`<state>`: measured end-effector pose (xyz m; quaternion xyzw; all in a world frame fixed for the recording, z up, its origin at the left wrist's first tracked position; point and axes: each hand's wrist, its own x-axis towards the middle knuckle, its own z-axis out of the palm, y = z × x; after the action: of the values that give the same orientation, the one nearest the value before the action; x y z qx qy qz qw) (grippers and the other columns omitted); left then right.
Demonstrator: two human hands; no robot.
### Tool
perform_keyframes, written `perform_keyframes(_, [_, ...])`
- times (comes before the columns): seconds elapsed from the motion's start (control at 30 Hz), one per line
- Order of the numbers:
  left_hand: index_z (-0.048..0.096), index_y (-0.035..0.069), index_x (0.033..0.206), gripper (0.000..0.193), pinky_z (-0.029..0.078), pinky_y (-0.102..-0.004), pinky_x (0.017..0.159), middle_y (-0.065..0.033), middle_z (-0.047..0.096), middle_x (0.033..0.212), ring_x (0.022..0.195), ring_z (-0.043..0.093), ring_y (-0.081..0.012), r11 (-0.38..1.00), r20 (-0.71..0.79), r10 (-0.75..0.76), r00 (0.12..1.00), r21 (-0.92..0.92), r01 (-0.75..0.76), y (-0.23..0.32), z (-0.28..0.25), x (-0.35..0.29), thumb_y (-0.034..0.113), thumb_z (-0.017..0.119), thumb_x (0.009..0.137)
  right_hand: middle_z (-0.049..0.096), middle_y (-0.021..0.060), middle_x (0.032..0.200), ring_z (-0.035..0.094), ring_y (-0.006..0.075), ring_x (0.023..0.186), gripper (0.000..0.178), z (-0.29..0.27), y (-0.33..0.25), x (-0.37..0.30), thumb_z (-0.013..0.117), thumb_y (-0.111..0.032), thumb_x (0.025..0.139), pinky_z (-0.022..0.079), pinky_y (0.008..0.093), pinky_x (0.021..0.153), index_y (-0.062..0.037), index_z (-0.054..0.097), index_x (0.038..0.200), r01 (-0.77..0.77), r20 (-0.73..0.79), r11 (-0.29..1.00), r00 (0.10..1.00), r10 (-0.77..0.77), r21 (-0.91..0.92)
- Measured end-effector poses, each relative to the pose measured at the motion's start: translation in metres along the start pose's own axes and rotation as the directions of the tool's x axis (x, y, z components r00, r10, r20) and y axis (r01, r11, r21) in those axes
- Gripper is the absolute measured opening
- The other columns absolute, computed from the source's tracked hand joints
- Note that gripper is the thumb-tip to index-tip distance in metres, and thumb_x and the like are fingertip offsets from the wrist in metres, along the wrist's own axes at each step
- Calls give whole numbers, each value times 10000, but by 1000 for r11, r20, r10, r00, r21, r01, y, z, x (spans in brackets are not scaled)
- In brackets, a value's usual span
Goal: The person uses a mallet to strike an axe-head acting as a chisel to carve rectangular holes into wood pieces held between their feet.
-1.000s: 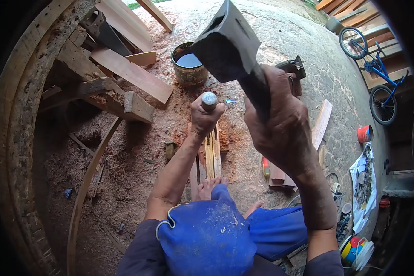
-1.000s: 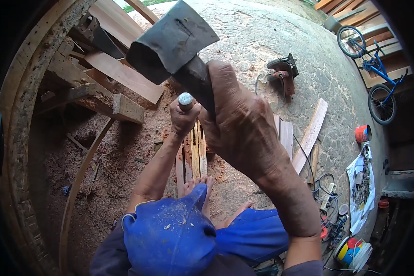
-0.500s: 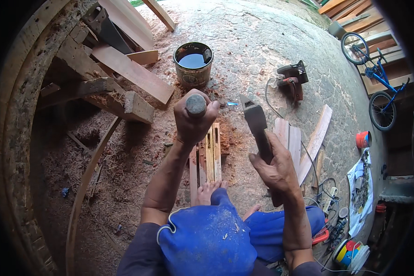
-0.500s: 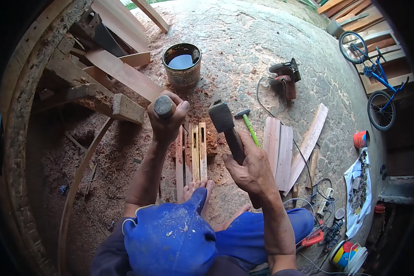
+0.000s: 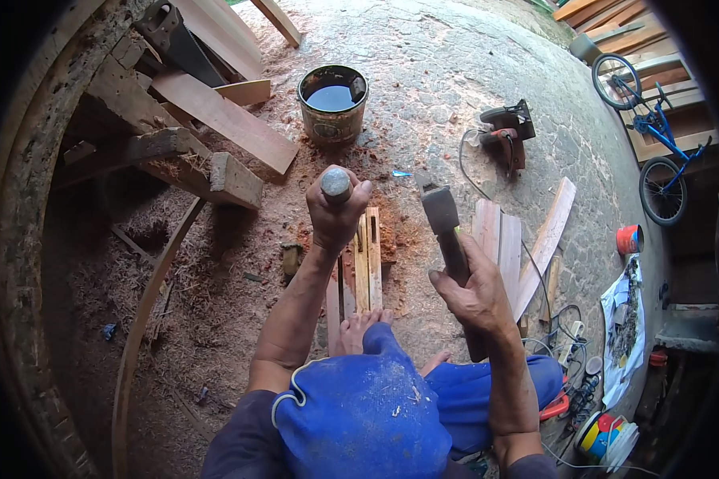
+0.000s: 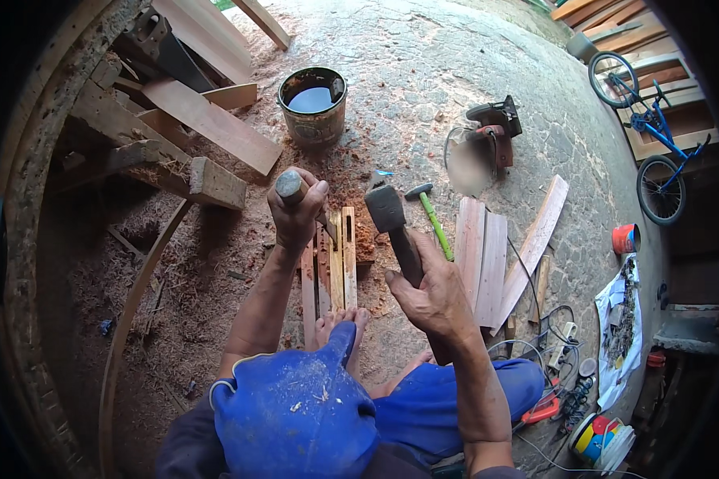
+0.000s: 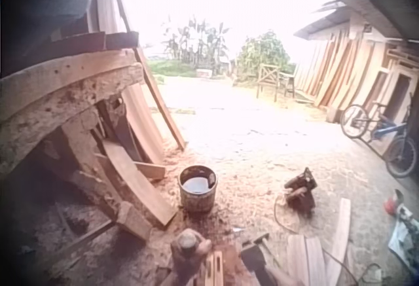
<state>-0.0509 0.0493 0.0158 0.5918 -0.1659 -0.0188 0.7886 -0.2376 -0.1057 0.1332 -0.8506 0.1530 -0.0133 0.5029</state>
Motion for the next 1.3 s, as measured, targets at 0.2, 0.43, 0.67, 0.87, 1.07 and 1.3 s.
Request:
perform_keyframes(0.2, [637,37,833,131,490,-271,631,18,637,765,704,599,-81,940,19,267,964,217,-265,-11,3,0,79,761,839,680,252,893,701,429,847,391,-7,-62,33,613,-63,878,550,496,750,-9,504,1250,420,76,839,904,-421,-347])
perform_keyframes(0.43, [715,40,1050,259,546,-355,848,-41,723,997,931,695,-209,866,27,477,878,154,-475,2,25,7,164,800,839,682,254,880,709,449,813,212,-8,-68,69,576,-57,909,571,536,670,-14,458,1080,419,332,620,907,-258,-664])
perform_keyframes(0.67, [691,42,1037,243,542,-342,822,-40,717,1004,912,685,-196,946,18,273,962,179,-272,-22,22,-6,146,788,841,679,245,892,705,433,849,266,-5,-74,63,572,-56,908,561,522,694,-26,458,1147,384,313,637,922,-228,-669])
perform_keyframes(0.87, [700,30,947,166,541,-349,751,-49,725,939,841,679,-168,927,57,309,950,208,-314,-1,35,1,148,770,853,672,244,863,683,432,772,371,-18,-71,64,553,-43,912,546,522,695,-36,481,1276,496,293,645,867,-403,-581])
perform_keyframes(1.07, [674,54,1013,189,532,-381,788,-73,708,1003,891,668,-216,959,73,191,979,198,-202,-28,29,-13,187,737,894,681,237,846,705,389,718,219,-8,-74,61,529,-30,925,552,509,620,-14,457,1132,340,315,587,937,-150,-734])
perform_keyframes(1.3, [686,28,1072,259,533,-352,864,-69,702,1051,981,659,-197,990,141,51,989,125,-68,-46,13,-13,133,771,850,671,217,863,689,435,764,272,-27,-92,45,571,-36,884,551,531,659,-25,443,1124,465,211,708,882,-421,-531])
